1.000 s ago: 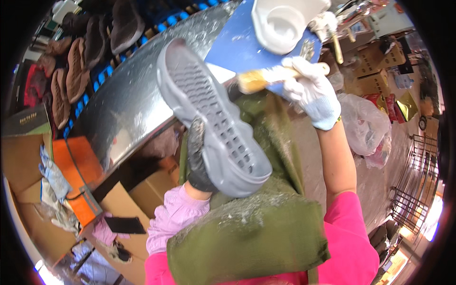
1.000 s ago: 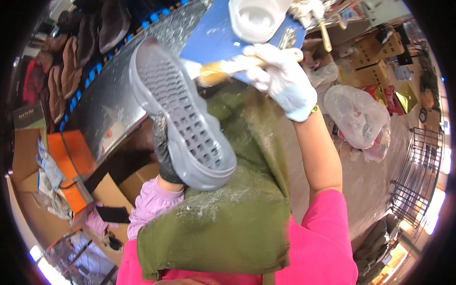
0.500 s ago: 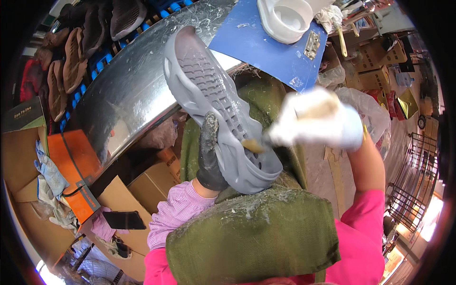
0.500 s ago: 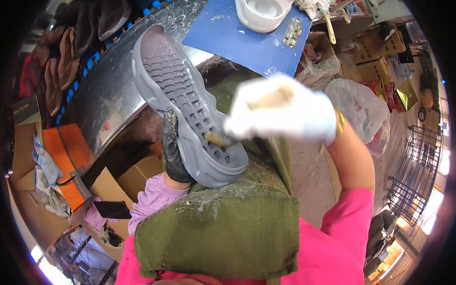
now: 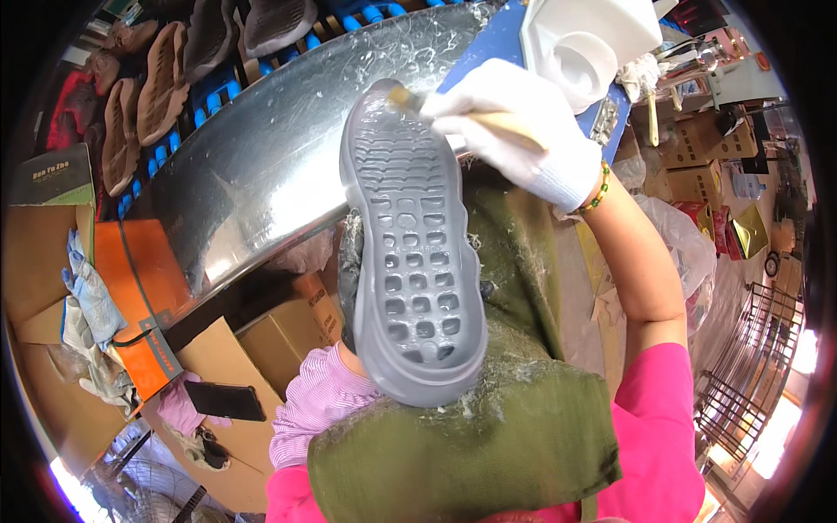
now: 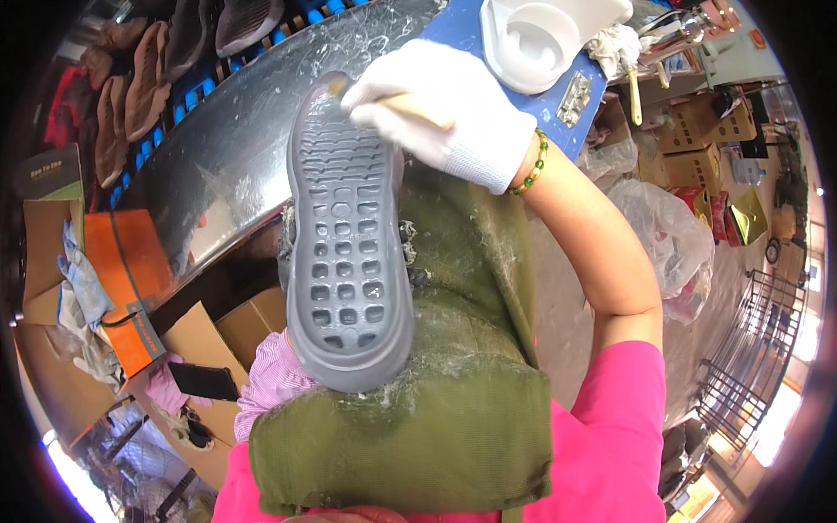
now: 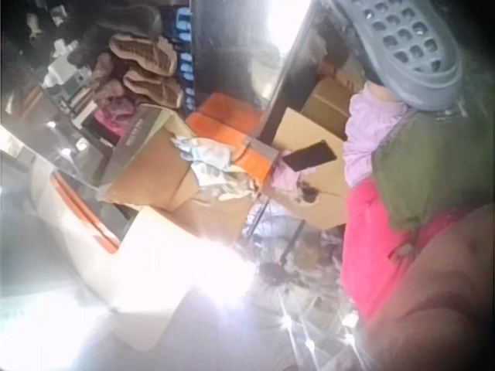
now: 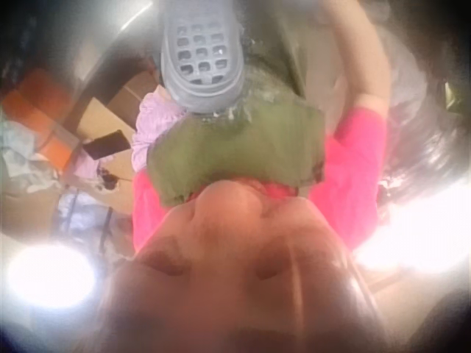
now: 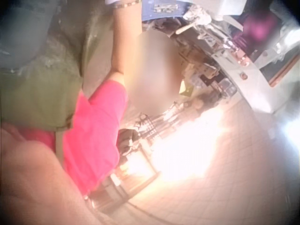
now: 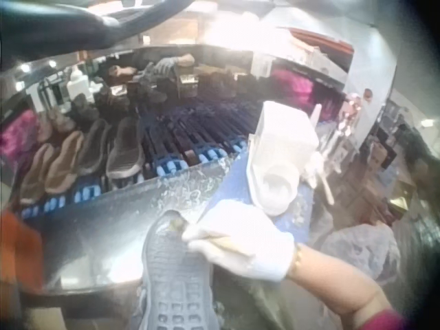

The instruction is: The person holds a shoe sole and repeatedly applies white paint with a brush, dipping the brush into a small container and covering the sole surface. The person rotates the sole to reach different areas and continues the process across multiple soles.

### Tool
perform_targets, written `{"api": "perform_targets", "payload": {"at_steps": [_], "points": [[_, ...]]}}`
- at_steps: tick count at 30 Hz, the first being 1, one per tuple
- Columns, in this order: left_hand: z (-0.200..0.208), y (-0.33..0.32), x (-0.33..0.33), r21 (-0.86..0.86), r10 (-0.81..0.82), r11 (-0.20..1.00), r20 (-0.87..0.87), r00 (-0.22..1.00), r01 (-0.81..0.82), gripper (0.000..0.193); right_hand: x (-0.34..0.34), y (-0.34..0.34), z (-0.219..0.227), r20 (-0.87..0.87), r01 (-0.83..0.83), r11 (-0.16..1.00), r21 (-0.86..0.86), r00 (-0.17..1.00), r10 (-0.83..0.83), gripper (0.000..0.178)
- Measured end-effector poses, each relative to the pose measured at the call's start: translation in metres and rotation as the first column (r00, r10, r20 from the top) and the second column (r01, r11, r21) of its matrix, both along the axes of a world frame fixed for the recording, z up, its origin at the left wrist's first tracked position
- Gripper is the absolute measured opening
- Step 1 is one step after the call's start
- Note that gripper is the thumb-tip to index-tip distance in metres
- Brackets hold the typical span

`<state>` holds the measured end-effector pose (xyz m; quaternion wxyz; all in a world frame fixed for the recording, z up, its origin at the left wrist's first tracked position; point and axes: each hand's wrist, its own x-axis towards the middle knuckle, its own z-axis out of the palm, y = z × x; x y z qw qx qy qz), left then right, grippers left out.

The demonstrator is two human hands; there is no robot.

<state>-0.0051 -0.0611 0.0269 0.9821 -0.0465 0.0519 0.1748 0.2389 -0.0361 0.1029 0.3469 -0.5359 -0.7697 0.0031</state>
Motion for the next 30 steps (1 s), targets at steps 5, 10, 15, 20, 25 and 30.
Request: {"api": "perform_targets", "payload": {"at_steps": [5,10,15,20,25,30], "points": [[0.000,0.004,-0.012,0.020,0.012,1.000,-0.073,0.997,-0.011,0.056,0.020,0.036,-0.008,0.195,0.141,0.981,0.132,0.967,-0.165,0.014],[-0.003,0.007,-0.012,0.036,0.003,0.999,-0.092,0.996,0.000,0.056,0.010,0.030,-0.020,0.165,0.007,1.000,-0.016,0.986,-0.005,0.013],[-0.007,0.015,-0.008,0.076,-0.047,0.996,-0.100,0.994,0.055,0.055,0.009,0.019,0.000,-0.352,0.129,0.986,-0.102,0.923,-0.157,0.013],[-0.005,0.024,0.016,0.164,-0.097,0.980,-0.094,0.991,0.111,0.055,-0.003,0.000,-0.002,0.002,0.171,0.981,-0.092,0.985,-0.171,0.012],[-0.005,0.026,0.027,0.256,-0.012,0.967,-0.014,1.000,0.015,0.063,-0.022,-0.054,0.003,0.033,0.102,0.987,-0.120,0.995,-0.099,0.012],[-0.019,0.029,0.019,0.356,0.069,0.934,-0.080,0.994,-0.036,0.056,-0.051,-0.135,0.018,-0.330,-0.200,0.890,-0.409,0.942,0.060,0.004]]}}
